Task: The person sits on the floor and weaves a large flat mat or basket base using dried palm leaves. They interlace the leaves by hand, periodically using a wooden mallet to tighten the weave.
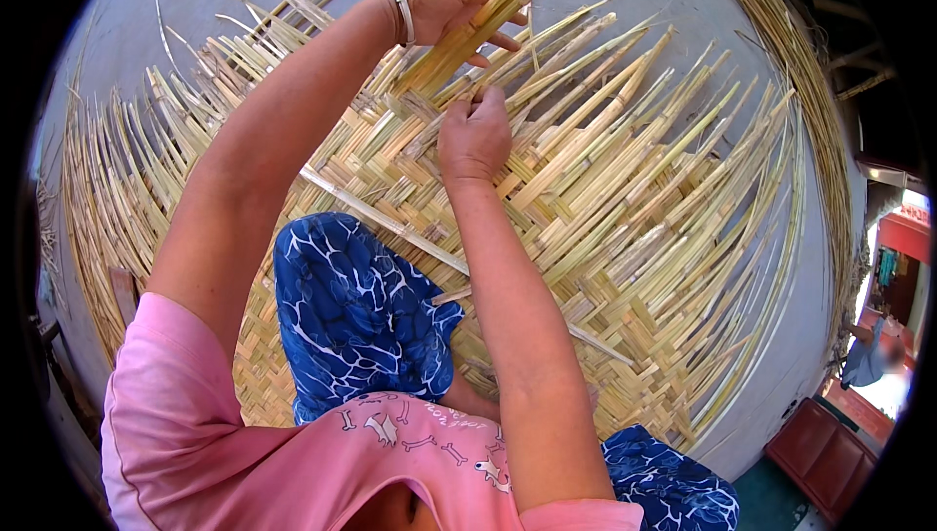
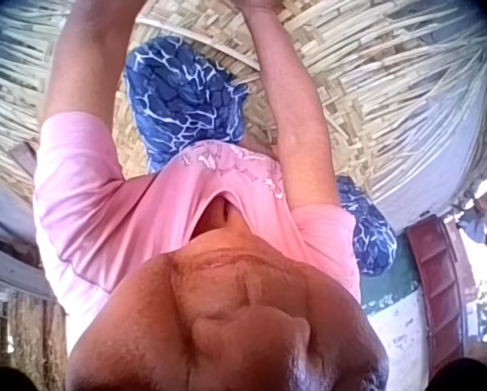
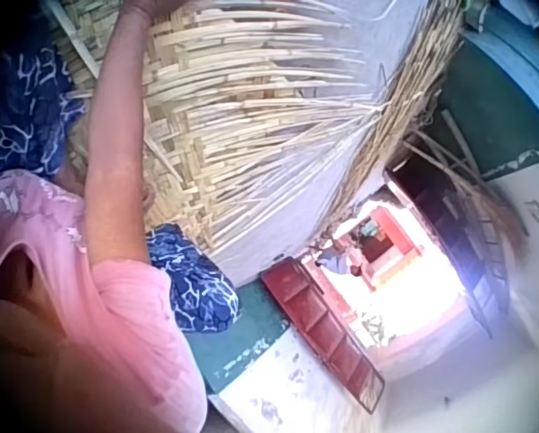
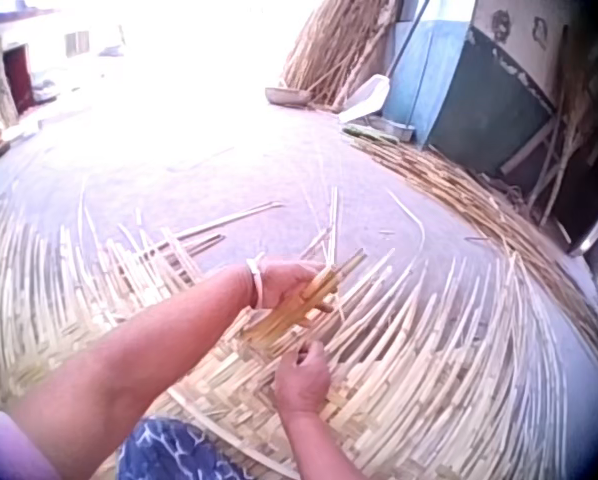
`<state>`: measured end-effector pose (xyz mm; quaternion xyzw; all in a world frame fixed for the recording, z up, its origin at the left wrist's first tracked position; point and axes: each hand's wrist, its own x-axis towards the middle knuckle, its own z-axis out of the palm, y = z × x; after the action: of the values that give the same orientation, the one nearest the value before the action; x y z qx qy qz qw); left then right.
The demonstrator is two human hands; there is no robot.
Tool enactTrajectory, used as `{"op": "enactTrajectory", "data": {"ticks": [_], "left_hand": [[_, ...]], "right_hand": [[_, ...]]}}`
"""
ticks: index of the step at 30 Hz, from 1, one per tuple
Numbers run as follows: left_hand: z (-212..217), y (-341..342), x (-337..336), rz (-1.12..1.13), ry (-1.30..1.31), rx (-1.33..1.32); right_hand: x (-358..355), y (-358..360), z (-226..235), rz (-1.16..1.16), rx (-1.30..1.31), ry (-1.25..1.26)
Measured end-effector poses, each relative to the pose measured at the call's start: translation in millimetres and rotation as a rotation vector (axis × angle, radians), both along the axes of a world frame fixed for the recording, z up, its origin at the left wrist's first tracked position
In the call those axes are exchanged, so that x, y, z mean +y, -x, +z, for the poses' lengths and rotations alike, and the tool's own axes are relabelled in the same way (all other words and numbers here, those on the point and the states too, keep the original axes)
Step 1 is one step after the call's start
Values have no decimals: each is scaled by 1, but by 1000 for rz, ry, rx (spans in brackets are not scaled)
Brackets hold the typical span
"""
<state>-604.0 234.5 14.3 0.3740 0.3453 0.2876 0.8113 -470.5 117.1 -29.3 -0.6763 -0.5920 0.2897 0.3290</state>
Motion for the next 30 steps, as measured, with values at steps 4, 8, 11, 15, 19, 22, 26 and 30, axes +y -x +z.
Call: {"op": "enactTrajectory", "data": {"ticks": [4,8,11,15,19,22,26,30], "left_hand": [[-12,-1,11,-58,55,80],[-23,-2,22,-105,89,122],[-21,4,20,20,155,89],[-40,43,29,294,335,189],[-52,62,20,497,233,434],[-52,74,-5,624,112,641],[-44,78,-51,789,55,806],[-47,74,-70,847,27,851]], "right_hand": [[-2,1,2,14,-37,-49],[-3,1,2,75,-112,-4],[-1,-2,4,125,-144,5],[5,-2,1,193,-218,4],[9,0,6,229,-294,42],[4,2,5,211,-315,-29],[-4,1,0,175,-343,-148],[-11,-5,-5,259,-398,-228]]}}
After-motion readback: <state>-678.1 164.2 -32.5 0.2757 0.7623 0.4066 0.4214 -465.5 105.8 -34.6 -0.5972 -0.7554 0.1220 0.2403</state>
